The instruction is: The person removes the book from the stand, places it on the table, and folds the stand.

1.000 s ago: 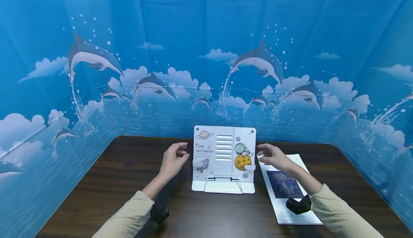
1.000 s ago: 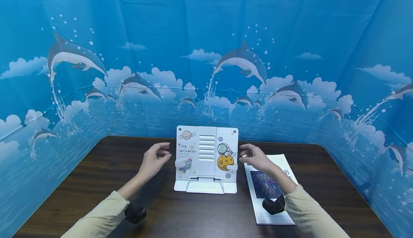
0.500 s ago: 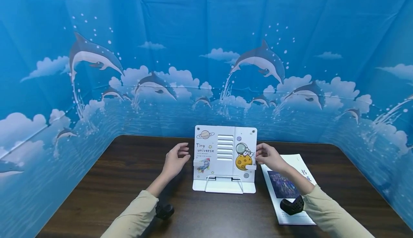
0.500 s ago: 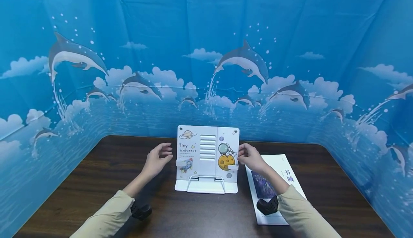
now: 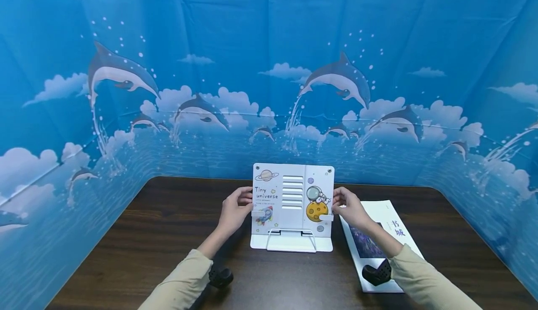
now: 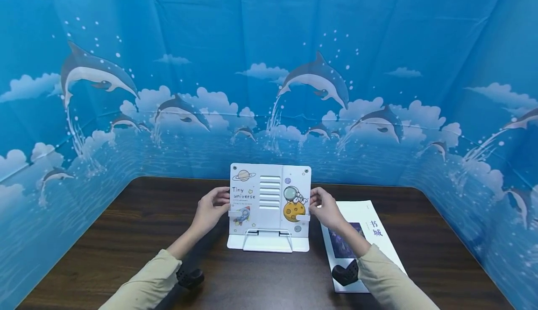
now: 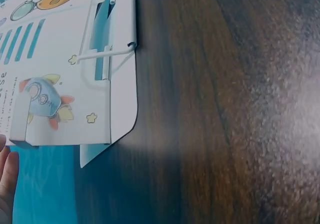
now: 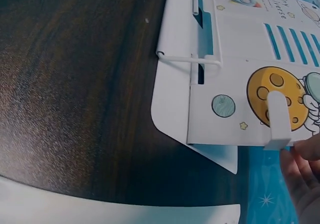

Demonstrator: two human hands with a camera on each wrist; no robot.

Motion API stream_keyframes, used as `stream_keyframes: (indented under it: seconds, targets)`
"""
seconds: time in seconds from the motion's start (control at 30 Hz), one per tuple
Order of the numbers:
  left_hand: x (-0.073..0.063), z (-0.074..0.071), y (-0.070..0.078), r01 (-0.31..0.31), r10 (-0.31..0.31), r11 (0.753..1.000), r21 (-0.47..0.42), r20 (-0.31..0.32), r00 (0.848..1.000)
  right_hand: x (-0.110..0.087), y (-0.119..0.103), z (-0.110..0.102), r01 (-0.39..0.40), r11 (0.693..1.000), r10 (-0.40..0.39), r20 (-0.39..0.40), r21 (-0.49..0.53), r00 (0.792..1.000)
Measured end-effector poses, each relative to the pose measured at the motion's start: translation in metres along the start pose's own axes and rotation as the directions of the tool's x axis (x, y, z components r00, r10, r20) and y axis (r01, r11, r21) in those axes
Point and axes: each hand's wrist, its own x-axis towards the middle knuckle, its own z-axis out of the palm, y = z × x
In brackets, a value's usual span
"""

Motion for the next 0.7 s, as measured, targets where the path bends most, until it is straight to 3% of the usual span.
stream_keyframes:
  seconds: [0.27, 0.7]
  targets:
    - [0.0001, 0.0060, 0.0006, -0.029, 0.028, 0.999, -0.017, -0.051, 0.998, -0.0016, 0.0023, 0.0022, 0.012, 1.000, -0.013, -0.035, -0.016, 0.999]
    - [-0.0030, 0.0100, 0.0017, -0.017, 0.020, 0.999, 0.028, -0.098, 0.995, 0.0018, 0.0061, 0.0042, -0.012, 1.000, 0.011, -0.049, -0.024, 0.999]
